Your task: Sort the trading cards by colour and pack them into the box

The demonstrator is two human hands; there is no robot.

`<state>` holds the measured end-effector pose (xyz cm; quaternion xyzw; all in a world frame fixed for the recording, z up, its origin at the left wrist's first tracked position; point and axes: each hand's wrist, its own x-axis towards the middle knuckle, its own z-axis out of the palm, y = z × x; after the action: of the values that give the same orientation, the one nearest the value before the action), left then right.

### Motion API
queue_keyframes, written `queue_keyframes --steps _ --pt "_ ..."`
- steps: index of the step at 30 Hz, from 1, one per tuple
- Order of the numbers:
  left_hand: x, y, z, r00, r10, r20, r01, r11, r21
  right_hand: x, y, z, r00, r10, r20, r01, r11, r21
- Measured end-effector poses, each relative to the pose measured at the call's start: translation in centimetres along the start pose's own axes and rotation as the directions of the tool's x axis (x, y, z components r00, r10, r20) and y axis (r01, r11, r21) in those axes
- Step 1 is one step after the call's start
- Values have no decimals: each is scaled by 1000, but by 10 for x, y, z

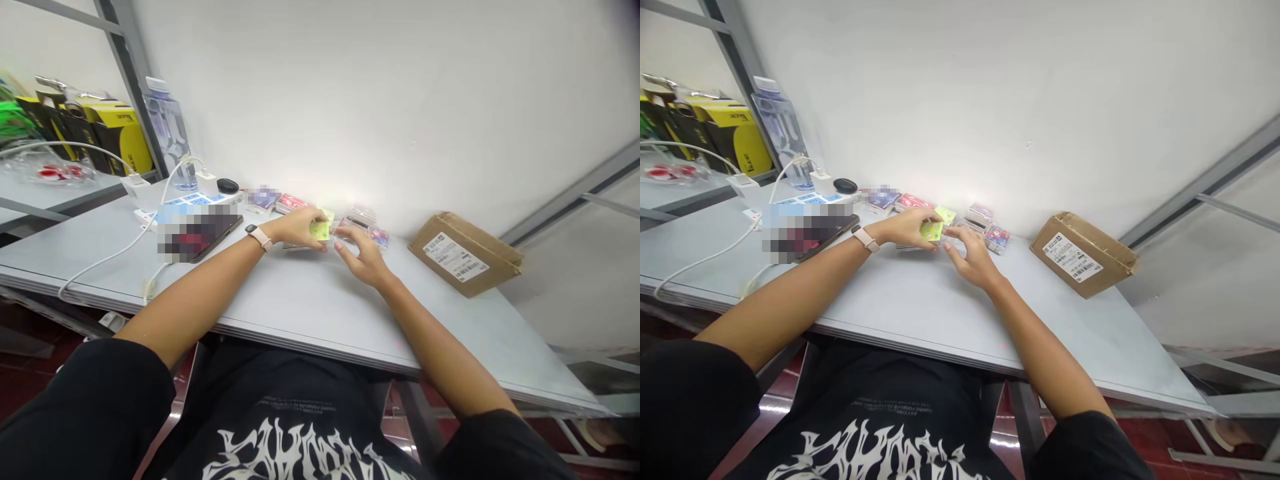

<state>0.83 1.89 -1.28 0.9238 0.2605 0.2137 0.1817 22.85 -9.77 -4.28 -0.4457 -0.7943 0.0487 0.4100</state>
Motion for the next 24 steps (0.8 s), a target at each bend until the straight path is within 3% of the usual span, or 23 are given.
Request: queue_keyframes --steps 15,24 --pt "0 0 2 999 29 -21 -30 998 -50 -1 -3 5 999 -40 -12 40 998 -49" --pt "1 1 3 993 72 -97 -80 994 -80 1 -3 8 993 -43 -113 25 987 -158"
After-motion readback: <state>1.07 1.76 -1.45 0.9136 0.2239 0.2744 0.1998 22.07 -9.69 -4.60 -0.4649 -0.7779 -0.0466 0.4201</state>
